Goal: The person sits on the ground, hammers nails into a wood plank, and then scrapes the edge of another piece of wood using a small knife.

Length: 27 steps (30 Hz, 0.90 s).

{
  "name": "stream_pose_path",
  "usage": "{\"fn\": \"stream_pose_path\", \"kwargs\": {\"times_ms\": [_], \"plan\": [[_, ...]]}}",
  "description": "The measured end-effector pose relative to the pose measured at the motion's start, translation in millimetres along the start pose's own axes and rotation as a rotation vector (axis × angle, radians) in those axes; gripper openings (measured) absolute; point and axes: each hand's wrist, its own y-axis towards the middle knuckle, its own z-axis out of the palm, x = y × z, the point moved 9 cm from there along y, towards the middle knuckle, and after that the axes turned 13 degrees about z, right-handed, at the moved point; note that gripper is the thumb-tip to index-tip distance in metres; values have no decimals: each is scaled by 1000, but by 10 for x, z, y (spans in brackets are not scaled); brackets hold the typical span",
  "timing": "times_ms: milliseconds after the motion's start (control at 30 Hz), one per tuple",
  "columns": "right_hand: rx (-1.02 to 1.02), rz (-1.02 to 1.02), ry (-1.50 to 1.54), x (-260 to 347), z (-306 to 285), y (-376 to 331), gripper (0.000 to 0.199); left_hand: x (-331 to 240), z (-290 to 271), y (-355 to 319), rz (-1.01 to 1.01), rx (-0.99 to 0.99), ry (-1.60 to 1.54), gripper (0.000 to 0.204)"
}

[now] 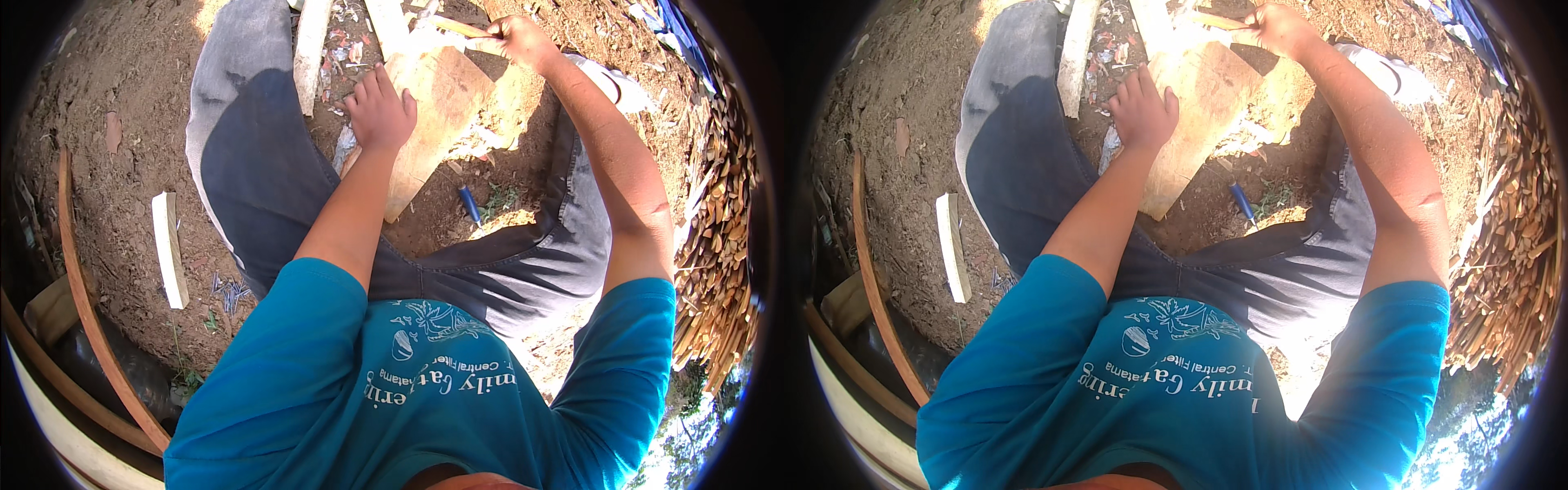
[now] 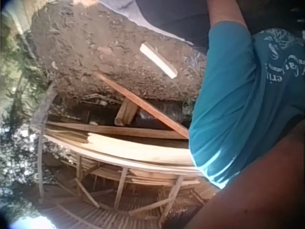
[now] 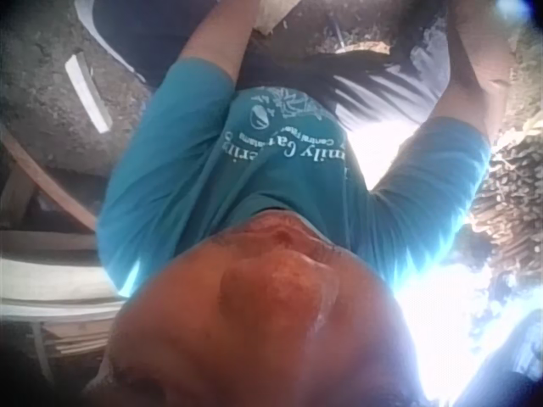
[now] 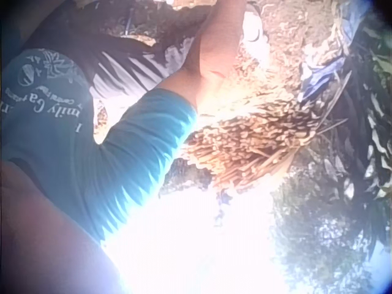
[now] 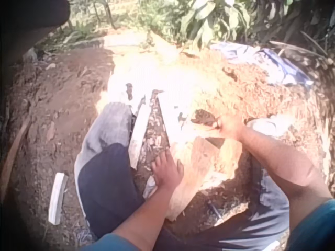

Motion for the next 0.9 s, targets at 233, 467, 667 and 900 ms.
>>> {"fn": "stream_pose_path", "kwargs": {"times_ms": [233, 467, 667, 900], "plan": [[-280, -114, 666, 141, 382, -616, 33, 20, 14, -35, -12, -38, -43, 65], [-571, 266, 875, 146, 1397, -645, 25, -17, 40, -5, -13, -17, -63, 65], [-733, 154, 1082, 401, 1085, -904, 29, 86, 75, -58, -56, -8, -45, 66], [-748, 349, 953, 386, 1235, -778, 29, 61, 60, -38, -58, 12, -75, 67]]}}
